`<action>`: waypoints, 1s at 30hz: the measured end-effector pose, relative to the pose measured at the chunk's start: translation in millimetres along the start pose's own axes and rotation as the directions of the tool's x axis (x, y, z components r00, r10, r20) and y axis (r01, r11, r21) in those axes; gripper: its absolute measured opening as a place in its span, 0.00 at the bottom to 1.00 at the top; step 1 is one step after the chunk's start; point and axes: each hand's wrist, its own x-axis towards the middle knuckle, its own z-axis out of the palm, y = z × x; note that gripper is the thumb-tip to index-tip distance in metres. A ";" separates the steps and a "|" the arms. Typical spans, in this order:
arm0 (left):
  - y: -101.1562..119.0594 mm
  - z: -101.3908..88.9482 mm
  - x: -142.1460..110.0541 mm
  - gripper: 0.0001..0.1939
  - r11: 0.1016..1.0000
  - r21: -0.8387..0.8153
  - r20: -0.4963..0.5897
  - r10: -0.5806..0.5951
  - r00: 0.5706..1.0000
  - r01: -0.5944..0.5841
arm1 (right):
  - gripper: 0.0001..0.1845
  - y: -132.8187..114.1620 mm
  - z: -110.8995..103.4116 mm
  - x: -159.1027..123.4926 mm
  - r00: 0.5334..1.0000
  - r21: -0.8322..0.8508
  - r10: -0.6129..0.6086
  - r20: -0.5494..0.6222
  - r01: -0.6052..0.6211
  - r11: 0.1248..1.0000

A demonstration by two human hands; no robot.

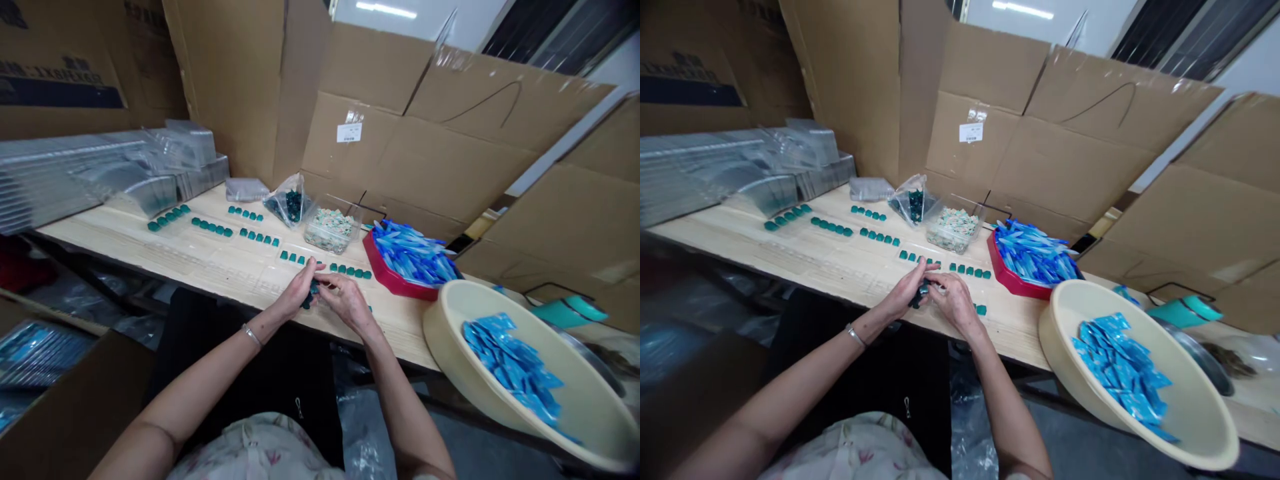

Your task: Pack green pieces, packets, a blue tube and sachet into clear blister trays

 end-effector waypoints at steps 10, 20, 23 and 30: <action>10.8 -14.2 -7.0 0.21 0.983 0.166 0.091 0.068 0.994 -0.082 | 0.18 26.4 2.7 -3.4 0.936 0.648 0.343 -0.076 -0.214 0.730; 7.6 -19.8 -10.5 0.14 0.987 0.121 0.111 0.089 0.990 -0.102 | 0.15 17.2 8.7 -6.6 0.924 0.755 0.376 -0.065 -0.201 0.624; 7.0 -18.0 -12.8 0.14 0.982 0.148 0.111 0.101 0.989 -0.117 | 0.12 18.6 11.2 -9.6 0.934 0.734 0.344 -0.095 -0.168 0.658; 9.1 -23.8 -18.8 0.12 0.961 0.261 0.017 0.092 0.996 -0.093 | 0.07 17.3 -10.9 -22.7 0.989 0.173 -0.035 -0.145 0.061 0.983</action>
